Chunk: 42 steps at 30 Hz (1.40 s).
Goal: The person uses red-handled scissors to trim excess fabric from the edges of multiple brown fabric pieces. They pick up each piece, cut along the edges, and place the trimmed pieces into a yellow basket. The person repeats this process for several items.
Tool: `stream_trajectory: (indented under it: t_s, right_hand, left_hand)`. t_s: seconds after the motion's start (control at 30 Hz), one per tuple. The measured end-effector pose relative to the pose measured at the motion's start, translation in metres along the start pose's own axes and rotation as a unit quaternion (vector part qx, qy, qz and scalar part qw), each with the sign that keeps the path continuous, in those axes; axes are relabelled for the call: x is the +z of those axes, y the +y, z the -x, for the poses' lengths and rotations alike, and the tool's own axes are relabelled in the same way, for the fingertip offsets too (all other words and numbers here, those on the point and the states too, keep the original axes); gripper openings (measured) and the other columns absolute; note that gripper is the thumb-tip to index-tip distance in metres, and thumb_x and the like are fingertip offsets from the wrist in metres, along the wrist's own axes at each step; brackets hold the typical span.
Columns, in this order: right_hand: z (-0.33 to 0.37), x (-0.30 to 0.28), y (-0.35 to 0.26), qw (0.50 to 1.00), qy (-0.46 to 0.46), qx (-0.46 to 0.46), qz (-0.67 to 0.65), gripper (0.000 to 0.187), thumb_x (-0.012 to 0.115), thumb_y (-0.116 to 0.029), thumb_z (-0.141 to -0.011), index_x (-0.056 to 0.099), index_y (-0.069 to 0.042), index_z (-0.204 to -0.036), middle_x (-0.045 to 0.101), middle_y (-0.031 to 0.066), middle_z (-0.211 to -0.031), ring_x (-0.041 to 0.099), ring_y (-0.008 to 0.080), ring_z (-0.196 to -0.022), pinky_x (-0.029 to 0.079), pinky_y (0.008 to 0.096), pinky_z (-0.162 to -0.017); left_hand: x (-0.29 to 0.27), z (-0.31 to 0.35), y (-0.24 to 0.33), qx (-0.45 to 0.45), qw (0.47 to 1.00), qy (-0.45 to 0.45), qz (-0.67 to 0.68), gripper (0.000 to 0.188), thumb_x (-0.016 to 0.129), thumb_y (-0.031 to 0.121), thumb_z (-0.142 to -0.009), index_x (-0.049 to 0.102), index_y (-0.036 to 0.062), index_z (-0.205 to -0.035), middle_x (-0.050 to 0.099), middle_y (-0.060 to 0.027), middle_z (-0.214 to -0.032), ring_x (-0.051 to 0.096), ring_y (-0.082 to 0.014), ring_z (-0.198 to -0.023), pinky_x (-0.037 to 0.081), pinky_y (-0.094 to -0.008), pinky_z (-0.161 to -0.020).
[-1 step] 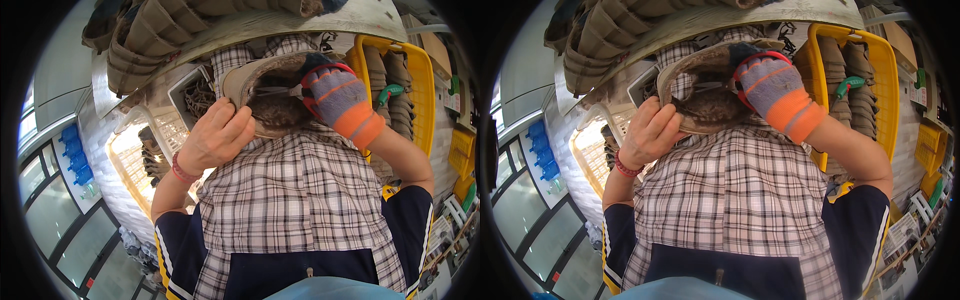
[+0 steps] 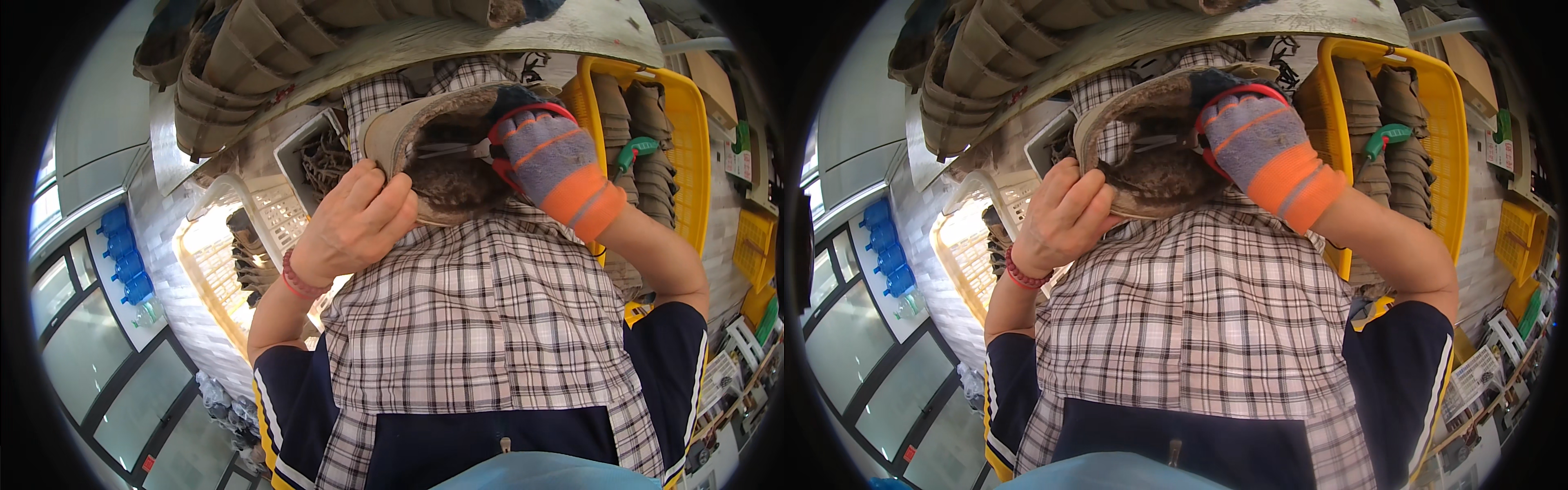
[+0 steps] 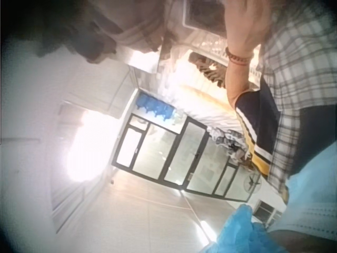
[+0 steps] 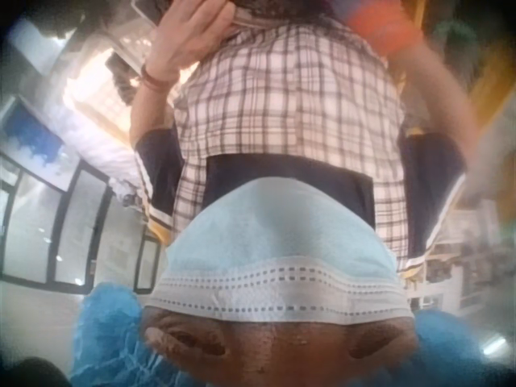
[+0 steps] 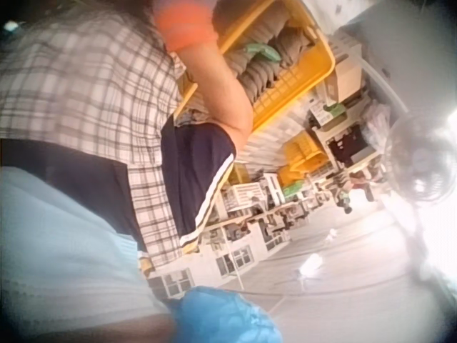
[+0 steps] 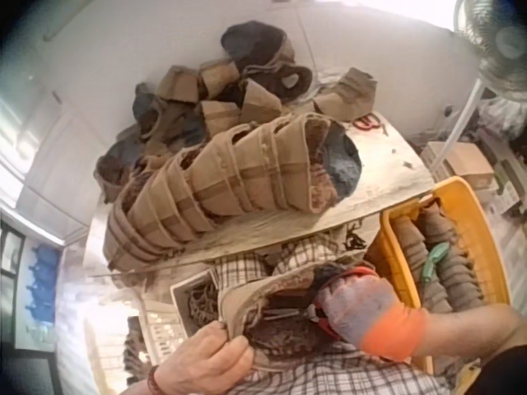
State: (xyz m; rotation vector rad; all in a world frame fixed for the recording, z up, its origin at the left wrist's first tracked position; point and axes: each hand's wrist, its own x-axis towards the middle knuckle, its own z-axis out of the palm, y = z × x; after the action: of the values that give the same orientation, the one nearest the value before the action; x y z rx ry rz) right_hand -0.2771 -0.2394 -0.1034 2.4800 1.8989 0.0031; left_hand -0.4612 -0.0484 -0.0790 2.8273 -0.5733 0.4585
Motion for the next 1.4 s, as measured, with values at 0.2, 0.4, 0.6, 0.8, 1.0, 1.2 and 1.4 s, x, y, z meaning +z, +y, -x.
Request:
stream_trajectory:
  t_s: [0.2, 0.4, 0.6, 0.8, 1.0, 1.2, 1.4]
  right_hand:
    - [-0.004, -0.002, -0.004, 0.999, -0.033, 0.004, 0.021, 0.019, 0.063, -0.012, -0.073, 0.063, -0.006, -0.09, 0.064, 0.0103, -0.085, 0.062, 0.0236, -0.079, 0.051, 0.0334, -0.062]
    - [-0.002, -0.001, -0.003, 0.998, -0.057, 0.023, -0.011, 0.019, 0.062, -0.013, -0.074, 0.063, -0.008, -0.092, 0.064, 0.0086, -0.085, 0.063, 0.0237, -0.079, 0.052, 0.0345, -0.062]
    - [0.034, -0.001, 0.027, 0.983, 0.068, 0.109, -0.135, 0.031, 0.074, -0.028, -0.069, 0.062, -0.01, -0.091, 0.064, 0.0073, -0.082, 0.063, 0.0236, -0.076, 0.051, 0.0359, -0.061]
    - [0.049, -0.009, 0.015, 0.583, 0.147, 0.245, -0.761, 0.034, 0.074, -0.014, -0.079, 0.056, -0.002, -0.106, 0.057, -0.0017, -0.089, 0.053, 0.0068, -0.078, 0.045, 0.0201, -0.069]
    - [-0.003, -0.005, 0.043, 0.72, 0.422, 0.04, -0.549, 0.031, 0.064, -0.011, -0.083, 0.056, -0.001, -0.111, 0.057, 0.0038, -0.087, 0.056, 0.0126, -0.077, 0.045, 0.028, -0.064]
    - [-0.022, -0.026, 0.085, 0.65, 0.373, 0.178, -0.638, 0.02, 0.065, -0.006, -0.081, 0.055, -0.001, -0.098, 0.053, -0.0015, -0.08, 0.05, 0.0065, -0.072, 0.043, 0.0221, -0.062]
    - [-0.055, -0.041, 0.108, 0.667, 0.516, 0.257, -0.472, 0.021, 0.065, -0.008, -0.08, 0.056, 0.0, -0.098, 0.057, 0.0008, -0.076, 0.051, 0.0075, -0.067, 0.044, 0.0236, -0.057]
  left_hand:
    - [0.0, -0.006, 0.003, -0.002, 1.0, -0.007, 0.004, 0.025, 0.063, 0.01, -0.067, 0.057, -0.0027, -0.089, 0.053, -0.0135, -0.099, 0.051, -0.0252, -0.078, 0.048, -0.0401, -0.081]
    - [0.0, -0.012, 0.005, -0.002, 1.0, -0.007, 0.006, 0.031, 0.066, 0.017, -0.067, 0.056, -0.0029, -0.089, 0.052, -0.0131, -0.099, 0.051, -0.0262, -0.079, 0.048, -0.0392, -0.079]
    - [-0.001, -0.016, 0.005, -0.022, 0.999, -0.021, 0.022, 0.033, 0.067, 0.019, -0.066, 0.057, -0.0027, -0.088, 0.052, -0.0123, -0.099, 0.05, -0.0263, -0.078, 0.047, -0.0371, -0.072]
    - [0.013, -0.076, -0.002, 0.079, 0.996, 0.001, 0.037, 0.024, 0.059, 0.013, -0.068, 0.054, -0.0018, -0.087, 0.052, -0.0116, -0.093, 0.048, -0.0222, -0.076, 0.042, -0.0318, -0.069]
    - [0.026, -0.162, -0.026, 0.207, 0.976, 0.042, 0.045, 0.016, 0.059, 0.016, -0.073, 0.054, 0.0037, -0.082, 0.044, -0.0061, -0.085, 0.047, -0.0216, -0.078, 0.043, -0.0313, -0.074]
    - [0.021, -0.191, -0.04, 0.269, 0.955, 0.12, 0.039, 0.02, 0.06, 0.013, -0.075, 0.058, 0.0022, -0.091, 0.05, -0.0097, -0.104, 0.05, -0.0279, -0.094, 0.044, -0.0352, -0.081]
    - [-0.019, -0.151, -0.156, -0.116, 0.926, 0.275, -0.23, 0.04, 0.057, 0.038, -0.086, 0.059, 0.0083, -0.112, 0.056, -0.0123, -0.116, 0.05, -0.0327, -0.108, 0.034, -0.0463, -0.098]
